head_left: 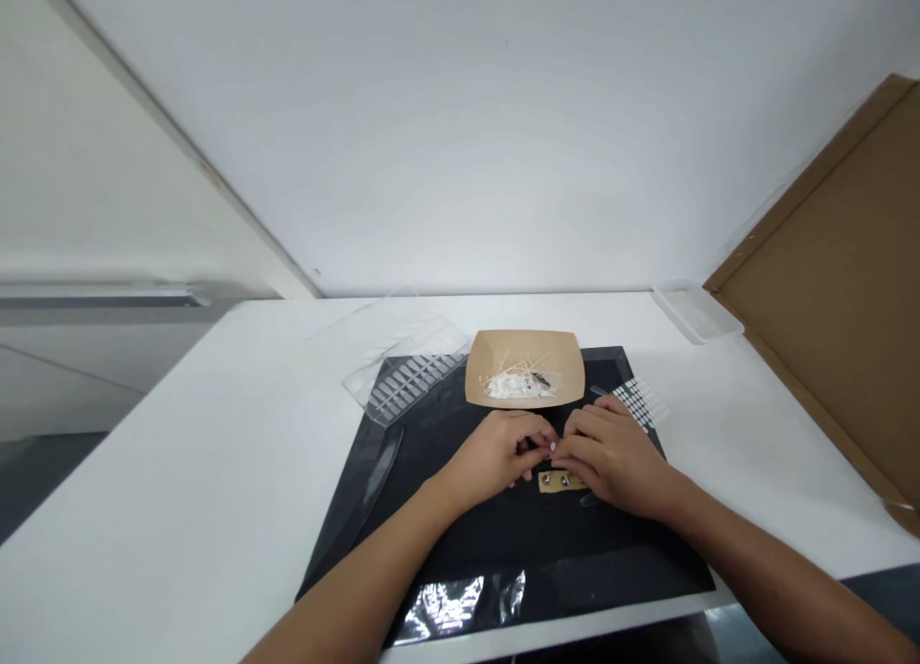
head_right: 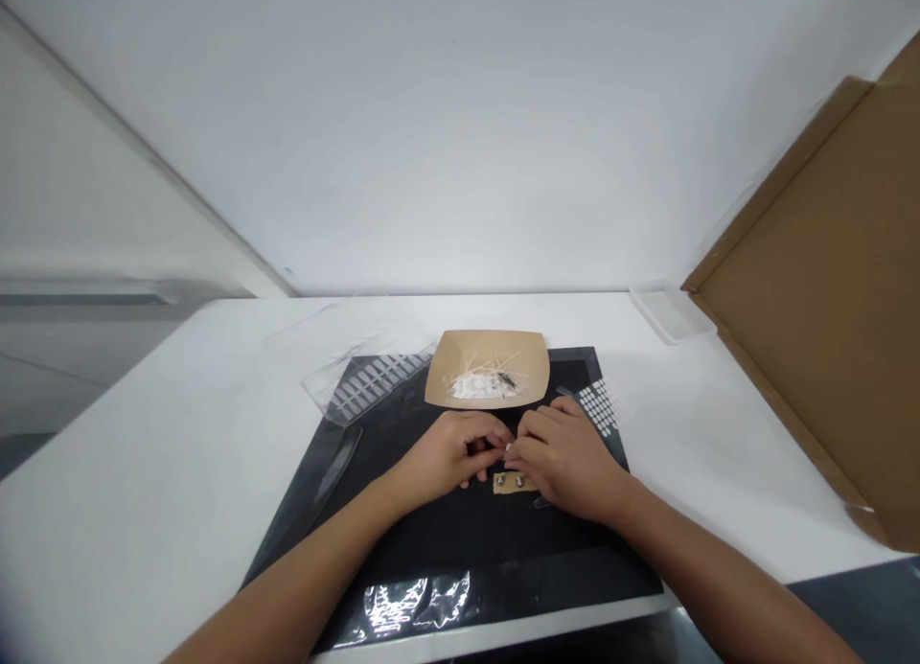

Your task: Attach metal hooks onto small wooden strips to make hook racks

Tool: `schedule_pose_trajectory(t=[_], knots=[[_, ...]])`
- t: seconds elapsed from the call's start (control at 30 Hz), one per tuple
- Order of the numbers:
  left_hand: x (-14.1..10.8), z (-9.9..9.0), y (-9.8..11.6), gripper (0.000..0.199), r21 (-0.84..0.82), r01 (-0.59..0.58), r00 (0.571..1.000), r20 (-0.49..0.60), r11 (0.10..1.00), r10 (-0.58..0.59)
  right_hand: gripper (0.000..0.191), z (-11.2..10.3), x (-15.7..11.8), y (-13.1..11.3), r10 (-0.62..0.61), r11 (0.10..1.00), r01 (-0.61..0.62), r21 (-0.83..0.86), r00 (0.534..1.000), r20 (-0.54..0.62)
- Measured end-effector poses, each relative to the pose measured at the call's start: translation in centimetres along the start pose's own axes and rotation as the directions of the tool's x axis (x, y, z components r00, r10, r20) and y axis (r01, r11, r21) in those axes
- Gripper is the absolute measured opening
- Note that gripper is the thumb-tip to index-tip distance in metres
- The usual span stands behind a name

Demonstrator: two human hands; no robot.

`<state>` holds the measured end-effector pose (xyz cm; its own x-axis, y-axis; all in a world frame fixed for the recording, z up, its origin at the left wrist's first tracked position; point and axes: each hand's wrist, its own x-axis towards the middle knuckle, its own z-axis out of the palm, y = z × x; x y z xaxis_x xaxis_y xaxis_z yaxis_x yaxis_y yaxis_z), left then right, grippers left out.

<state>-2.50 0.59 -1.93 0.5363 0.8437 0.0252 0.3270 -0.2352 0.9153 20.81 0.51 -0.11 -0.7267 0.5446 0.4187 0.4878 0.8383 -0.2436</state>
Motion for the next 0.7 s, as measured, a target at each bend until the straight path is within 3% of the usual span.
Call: schedule_pose_trajectory(t=[0.13,0.3,0.53,0.7], knots=[[0.0,-0.2,0.1,0.013,0.14,-0.166,0.986,0.0,0.976,0.168,0.015,-0.5,-0.1,0.1,0.014,0.998,-0.011,0.066,0.999,-0.046],[0.0,-0.4,0.1,0.02,0.35,-0.34,0.934,0.02,0.873,0.356,0.014,-1.5,-0.6,1.2,0.067,0.997,-0.063,0.042,0.992,-0.104],[0.0,-0.5,-0.2,0.019,0.414,-0.368,0.923,0.053,0.832,0.382,0.012,-3.1,-2.0,4.3,0.243,0.966,-0.251,-0.066,0.963,-0.113],[-0.2,-0.5,-0.1,0.021,0.439,-0.355,0.927,0.054,0.825,0.37,0.013,-4.2,-2.9,6.1,0.361,0.929,-0.362,-0.077,0.932,-0.026]])
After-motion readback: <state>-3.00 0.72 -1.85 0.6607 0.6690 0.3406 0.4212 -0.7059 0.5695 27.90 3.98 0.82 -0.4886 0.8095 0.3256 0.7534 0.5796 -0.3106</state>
